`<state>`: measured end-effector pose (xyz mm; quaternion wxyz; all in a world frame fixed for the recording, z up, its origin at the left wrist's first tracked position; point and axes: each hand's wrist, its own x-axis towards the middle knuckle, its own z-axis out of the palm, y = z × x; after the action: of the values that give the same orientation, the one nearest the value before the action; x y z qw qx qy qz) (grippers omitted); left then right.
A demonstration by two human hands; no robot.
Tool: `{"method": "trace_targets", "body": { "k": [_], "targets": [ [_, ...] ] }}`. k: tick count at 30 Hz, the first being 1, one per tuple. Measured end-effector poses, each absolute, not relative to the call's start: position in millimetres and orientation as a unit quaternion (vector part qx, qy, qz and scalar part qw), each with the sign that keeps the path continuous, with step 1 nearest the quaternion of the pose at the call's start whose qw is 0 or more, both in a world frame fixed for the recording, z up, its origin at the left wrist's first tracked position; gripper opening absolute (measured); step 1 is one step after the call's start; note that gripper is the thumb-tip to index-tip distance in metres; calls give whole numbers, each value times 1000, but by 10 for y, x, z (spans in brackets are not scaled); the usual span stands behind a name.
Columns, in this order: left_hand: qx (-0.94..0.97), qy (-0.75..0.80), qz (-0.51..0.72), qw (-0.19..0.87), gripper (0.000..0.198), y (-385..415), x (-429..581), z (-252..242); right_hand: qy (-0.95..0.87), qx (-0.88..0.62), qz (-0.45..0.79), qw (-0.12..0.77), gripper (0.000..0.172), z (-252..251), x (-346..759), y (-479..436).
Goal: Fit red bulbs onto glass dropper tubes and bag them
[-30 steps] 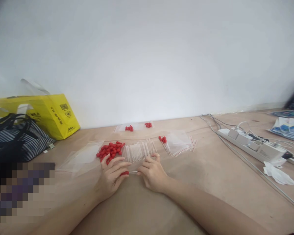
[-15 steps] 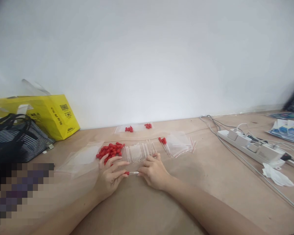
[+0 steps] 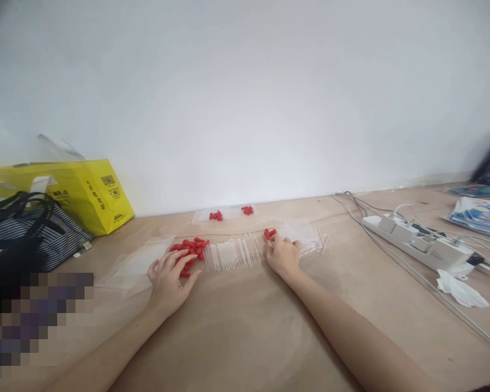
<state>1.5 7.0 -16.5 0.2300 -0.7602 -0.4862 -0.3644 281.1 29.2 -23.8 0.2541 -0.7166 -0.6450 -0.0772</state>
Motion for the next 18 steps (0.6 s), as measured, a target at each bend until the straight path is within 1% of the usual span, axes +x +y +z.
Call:
{"method": "trace_targets", "body": {
  "k": [4,7,10,13,18],
  "targets": [
    [-743,-551,-312,218,23,51,23,-128,-633,-747,-45,198,20,-225,2752,334],
    [-742,-576,-279,203,23,23,28,-92,-630,-753,-37,187,24,-186,2720,340],
    [-759,-566,-257,196,14,6,1,-73,-636,-750,-34,180,28,-117,2668,355],
    [-778,-543,-232,213,8,5,-56,-64,-640,-756,-9,138,31,-43,2587,410],
    [-796,-508,-204,260,8,26,-146,-54,-637,-764,13,102,23,6,2471,550]
  ]
}}
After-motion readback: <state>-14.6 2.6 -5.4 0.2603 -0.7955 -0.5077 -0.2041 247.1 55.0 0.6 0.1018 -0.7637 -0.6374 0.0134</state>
